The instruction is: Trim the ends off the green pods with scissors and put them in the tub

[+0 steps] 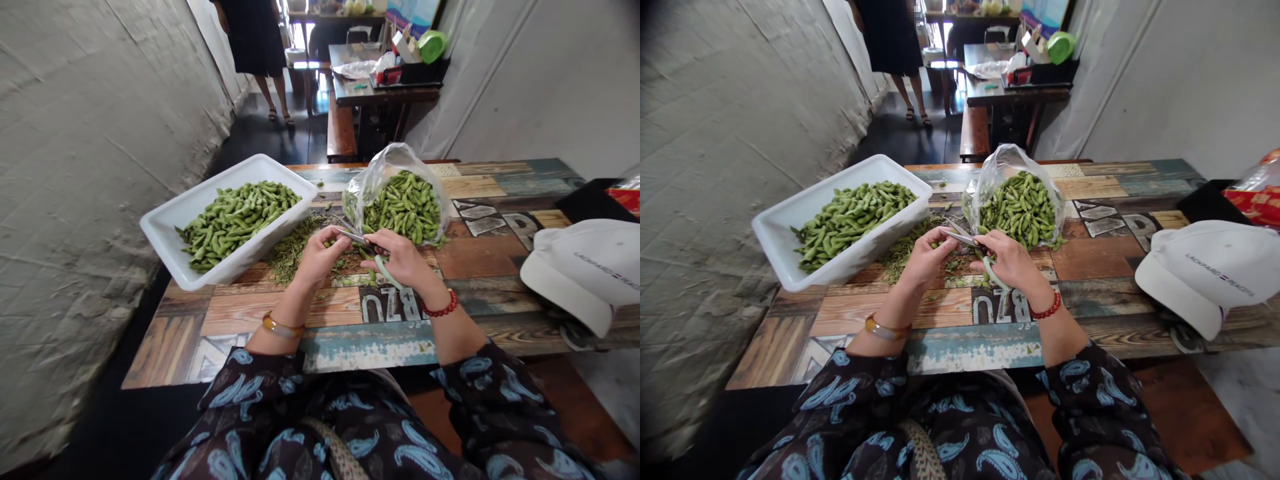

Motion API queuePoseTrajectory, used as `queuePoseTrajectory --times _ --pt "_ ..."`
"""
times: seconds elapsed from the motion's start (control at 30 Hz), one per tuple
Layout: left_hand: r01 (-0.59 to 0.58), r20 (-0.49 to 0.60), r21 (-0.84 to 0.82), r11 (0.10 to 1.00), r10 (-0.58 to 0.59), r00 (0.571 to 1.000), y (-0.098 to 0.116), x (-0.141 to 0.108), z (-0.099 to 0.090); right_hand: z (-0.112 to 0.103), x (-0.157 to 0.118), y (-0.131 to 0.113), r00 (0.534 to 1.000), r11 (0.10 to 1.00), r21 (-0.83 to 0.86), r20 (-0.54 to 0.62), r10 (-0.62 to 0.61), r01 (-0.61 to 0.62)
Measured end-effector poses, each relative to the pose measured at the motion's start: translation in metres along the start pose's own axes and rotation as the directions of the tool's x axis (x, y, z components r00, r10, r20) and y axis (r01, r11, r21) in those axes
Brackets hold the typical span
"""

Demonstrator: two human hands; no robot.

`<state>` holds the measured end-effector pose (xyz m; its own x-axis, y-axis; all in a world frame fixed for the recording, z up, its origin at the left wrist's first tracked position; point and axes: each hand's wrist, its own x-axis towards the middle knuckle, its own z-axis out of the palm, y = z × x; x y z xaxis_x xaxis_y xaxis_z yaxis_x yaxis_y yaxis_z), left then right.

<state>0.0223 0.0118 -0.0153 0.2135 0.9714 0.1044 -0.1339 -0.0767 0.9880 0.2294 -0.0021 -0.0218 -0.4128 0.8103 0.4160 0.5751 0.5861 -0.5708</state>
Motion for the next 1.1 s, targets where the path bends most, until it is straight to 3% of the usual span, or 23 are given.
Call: queuePoseTrajectory --times 0.13,0.47,0.7,1.1 --pt "-0.06 -0.052 0.069 0.996 0.064 0.997 -0.001 0.002 -0.003 -0.003 0.0 -0.003 1.0 0.999 -0.046 0.001 0.003 -0.003" --pt "-0.062 -0.06 0.184 0.981 0.075 0.995 -0.002 0.001 -0.003 -0.007 0.001 -0.012 0.999 0.987 -0.154 -0.016 -0.049 0.045" --pt "-0.071 0.027 0.189 0.979 0.067 0.997 -0.001 0.002 -0.005 -0.008 0.0 -0.012 0.998 0.987 -0.149 -0.004 -0.057 0.056" --pt "-0.07 0.071 0.187 0.98 0.057 0.996 0.006 0.0 -0.005 -0.011 -0.001 -0.006 0.996 0.997 -0.05 0.076 -0.051 0.055"
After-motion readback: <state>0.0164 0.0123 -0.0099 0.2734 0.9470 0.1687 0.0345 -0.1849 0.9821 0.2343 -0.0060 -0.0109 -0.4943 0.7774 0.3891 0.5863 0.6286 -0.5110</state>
